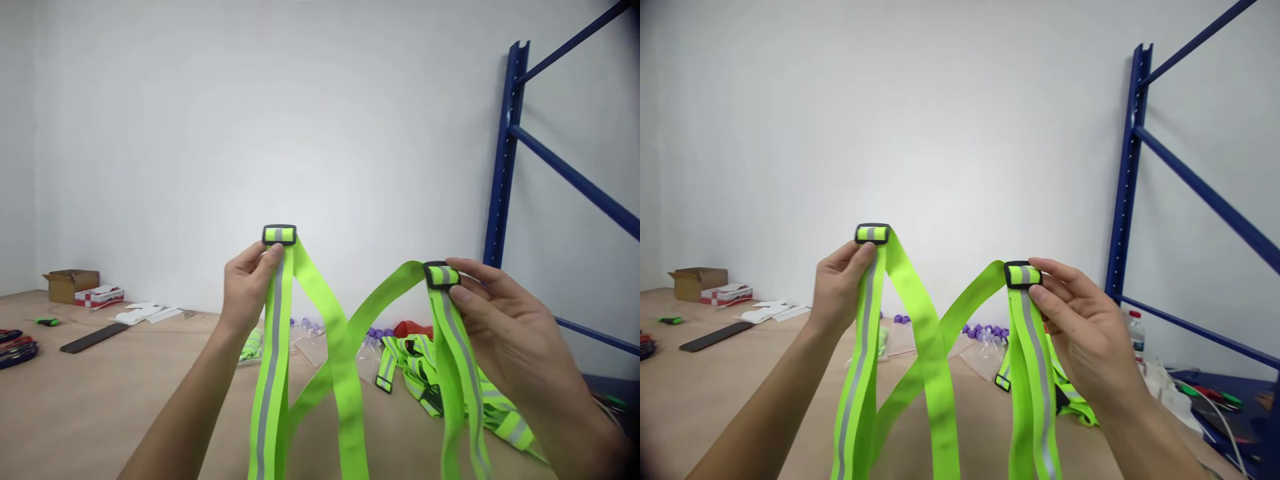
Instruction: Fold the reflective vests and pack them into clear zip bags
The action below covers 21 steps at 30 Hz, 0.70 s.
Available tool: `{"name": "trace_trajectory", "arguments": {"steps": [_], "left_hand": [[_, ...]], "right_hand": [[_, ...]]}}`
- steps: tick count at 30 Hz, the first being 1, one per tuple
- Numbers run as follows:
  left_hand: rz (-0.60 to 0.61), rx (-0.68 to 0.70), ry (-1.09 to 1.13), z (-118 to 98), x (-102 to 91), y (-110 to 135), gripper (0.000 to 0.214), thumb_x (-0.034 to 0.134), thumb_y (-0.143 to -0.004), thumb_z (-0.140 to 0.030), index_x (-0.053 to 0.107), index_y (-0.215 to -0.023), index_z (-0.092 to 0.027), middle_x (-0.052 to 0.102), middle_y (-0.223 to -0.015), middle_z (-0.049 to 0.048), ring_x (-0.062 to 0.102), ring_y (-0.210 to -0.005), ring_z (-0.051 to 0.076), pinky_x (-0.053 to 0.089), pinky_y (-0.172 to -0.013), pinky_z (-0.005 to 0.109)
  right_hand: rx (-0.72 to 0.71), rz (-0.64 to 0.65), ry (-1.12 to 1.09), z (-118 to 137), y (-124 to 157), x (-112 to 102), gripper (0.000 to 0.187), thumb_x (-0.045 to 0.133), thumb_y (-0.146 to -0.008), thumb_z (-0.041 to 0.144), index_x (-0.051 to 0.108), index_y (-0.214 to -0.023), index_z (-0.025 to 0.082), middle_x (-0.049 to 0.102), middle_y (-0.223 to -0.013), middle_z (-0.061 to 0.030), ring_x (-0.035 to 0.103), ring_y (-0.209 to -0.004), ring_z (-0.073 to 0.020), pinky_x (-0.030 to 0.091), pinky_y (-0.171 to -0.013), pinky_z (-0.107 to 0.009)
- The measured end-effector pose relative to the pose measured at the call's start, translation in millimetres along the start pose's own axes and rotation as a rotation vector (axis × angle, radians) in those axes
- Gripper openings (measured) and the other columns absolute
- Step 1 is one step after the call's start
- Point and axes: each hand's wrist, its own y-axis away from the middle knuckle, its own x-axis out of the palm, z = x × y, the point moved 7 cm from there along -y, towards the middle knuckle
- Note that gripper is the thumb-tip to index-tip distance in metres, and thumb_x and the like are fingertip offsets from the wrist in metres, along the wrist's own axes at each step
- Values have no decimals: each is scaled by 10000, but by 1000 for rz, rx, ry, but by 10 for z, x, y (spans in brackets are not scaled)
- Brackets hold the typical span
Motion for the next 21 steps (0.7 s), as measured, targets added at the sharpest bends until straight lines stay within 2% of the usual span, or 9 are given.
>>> {"name": "trace_trajectory", "arguments": {"steps": [3,5,7,9,11,13,17,19,21], "left_hand": [[111,-125,-90,453,80,-22,347,731,-826,-487,732,-943,-161,634,-667,-9,542,-525,99,387,-437,178],[202,-284,-182,897,120,35,403,636,-899,-494,666,-1128,-164,688,-811,33,614,-621,128,460,-512,198],[278,-436,-283,1360,123,163,467,544,-958,-450,523,-1332,-170,687,-880,51,625,-638,129,503,-568,225],[330,-535,-336,1767,94,329,603,546,-960,-401,357,-1469,-137,681,-895,76,632,-629,143,530,-593,268],[385,-612,-402,2117,45,513,697,565,-952,-371,244,-1522,-131,688,-979,117,669,-699,169,554,-655,304],[424,-654,-480,2390,-21,674,717,580,-939,-343,227,-1524,-127,673,-1117,177,693,-832,209,560,-728,336],[496,-634,-619,2654,-100,893,604,555,-926,-294,342,-1466,-127,535,-1387,256,639,-1114,312,527,-899,438],[562,-567,-647,2613,-97,991,491,514,-940,-283,440,-1406,-149,502,-1445,214,590,-1199,317,479,-995,458],[658,-495,-645,2475,-103,1121,390,490,-954,-288,536,-1326,-181,552,-1412,150,569,-1224,295,443,-1052,441]], "right_hand": [[58,50,15,-340,-106,73,388,861,-656,410,735,-1009,310,740,-898,-14,658,-676,-168,514,-511,-255],[143,107,78,-740,-160,112,432,835,-665,425,719,-1048,260,742,-921,-35,648,-658,-169,502,-513,-267],[256,124,180,-1230,-170,87,479,800,-677,439,694,-1101,243,743,-965,-41,645,-657,-167,486,-502,-261],[353,131,267,-1706,-131,31,445,753,-695,418,686,-1092,228,744,-992,-46,667,-715,-176,506,-536,-261],[415,139,308,-2100,-58,-19,389,711,-703,377,691,-1056,216,750,-957,-56,684,-730,-196,534,-557,-287],[463,158,351,-2414,25,-50,356,668,-714,326,692,-1054,224,755,-997,-65,711,-803,-217,567,-607,-312],[525,217,459,-2886,132,-84,400,617,-711,238,685,-1105,227,715,-1204,-109,685,-1095,-282,587,-696,-336],[534,247,519,-3057,142,-116,430,609,-708,208,679,-1132,214,668,-1301,-131,611,-1233,-307,581,-785,-368],[535,278,580,-3151,150,-163,447,623,-701,188,679,-1145,190,642,-1338,-152,569,-1281,-329,540,-917,-426]]}}
